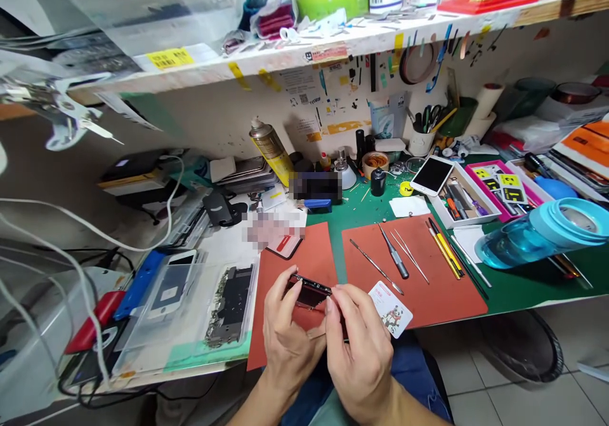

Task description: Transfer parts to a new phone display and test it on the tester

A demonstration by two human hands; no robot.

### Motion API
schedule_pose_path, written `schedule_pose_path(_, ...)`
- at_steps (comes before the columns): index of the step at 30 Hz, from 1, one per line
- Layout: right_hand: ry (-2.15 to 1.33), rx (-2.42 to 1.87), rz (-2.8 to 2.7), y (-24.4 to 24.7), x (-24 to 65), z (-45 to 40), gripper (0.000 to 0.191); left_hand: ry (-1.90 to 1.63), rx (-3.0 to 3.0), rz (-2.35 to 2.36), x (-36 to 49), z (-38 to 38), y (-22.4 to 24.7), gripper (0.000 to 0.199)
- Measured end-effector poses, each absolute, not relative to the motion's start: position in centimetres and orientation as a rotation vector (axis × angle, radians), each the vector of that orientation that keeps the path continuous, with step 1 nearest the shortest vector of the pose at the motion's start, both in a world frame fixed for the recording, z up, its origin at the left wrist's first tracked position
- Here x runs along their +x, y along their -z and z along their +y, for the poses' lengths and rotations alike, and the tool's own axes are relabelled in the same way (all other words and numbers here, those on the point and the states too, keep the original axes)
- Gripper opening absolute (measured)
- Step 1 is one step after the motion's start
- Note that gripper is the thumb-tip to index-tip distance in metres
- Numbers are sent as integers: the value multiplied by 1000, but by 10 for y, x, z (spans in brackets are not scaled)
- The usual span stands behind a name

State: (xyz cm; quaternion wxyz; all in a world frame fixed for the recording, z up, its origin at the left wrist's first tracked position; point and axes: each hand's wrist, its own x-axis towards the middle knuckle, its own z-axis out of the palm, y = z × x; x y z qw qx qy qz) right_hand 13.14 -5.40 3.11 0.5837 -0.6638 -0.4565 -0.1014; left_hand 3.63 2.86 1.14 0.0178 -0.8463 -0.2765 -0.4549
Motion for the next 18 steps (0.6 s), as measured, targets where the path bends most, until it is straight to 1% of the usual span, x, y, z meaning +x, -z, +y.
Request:
schedule_pose_path(3, 193, -1535, -1026, -34, 129, -55, 34, 1425, -2583, -875, 41, 28, -10, 86)
schedule_pose_path(11, 119, -1537, -917, -31, 122, -49, 30, 1444, -2547, -913, 45, 32, -1, 69)
schedule_pose_path(18, 70, -1523, -864, -30, 119, -44, 28, 1424, -2555, -941, 40, 33, 3, 69)
